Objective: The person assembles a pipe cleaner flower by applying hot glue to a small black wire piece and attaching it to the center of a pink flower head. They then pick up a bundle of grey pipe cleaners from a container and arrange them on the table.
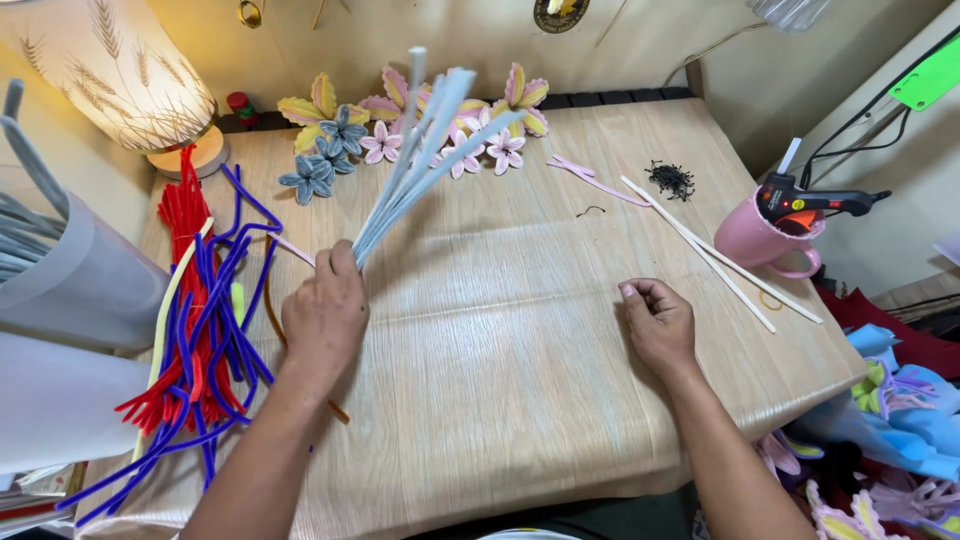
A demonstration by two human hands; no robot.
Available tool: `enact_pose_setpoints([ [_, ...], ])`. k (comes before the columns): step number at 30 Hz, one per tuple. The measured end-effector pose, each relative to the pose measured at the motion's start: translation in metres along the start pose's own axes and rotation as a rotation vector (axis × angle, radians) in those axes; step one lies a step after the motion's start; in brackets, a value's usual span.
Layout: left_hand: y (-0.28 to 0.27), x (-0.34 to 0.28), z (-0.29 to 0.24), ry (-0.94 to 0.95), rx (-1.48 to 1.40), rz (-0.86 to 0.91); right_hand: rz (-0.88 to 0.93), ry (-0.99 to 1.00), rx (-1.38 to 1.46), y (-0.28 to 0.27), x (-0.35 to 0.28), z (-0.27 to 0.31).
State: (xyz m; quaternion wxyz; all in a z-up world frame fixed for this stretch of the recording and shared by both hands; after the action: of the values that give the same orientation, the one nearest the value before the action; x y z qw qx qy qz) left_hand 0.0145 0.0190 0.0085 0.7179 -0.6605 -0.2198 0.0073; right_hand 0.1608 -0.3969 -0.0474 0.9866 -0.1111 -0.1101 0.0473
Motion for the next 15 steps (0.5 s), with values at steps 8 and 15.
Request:
enact_pose_setpoints([
  [8, 0.043, -0.023, -0.015, -0.145, 0.031, 0.44, -0.012, -0.033, 0.06, 0.0, -0.006, 0.001],
  [15, 0.013, 0.016, -0.027, -0.118, -0.096, 0.318, -0.026, -0.033, 0.09, 0.0, -0.005, -0.003],
])
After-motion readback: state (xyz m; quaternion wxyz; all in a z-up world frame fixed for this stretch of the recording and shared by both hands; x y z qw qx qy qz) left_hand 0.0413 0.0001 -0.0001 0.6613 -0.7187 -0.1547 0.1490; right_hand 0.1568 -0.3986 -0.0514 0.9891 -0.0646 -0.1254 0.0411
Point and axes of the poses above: each hand's wrist, its own x-axis towards the middle knuckle, its own y-axis out of the palm, z = x × y, the point moved 8 cm from there along x, towards the middle knuckle, and after that the axes turned 5 degrees about x, right-handed, at the moved point
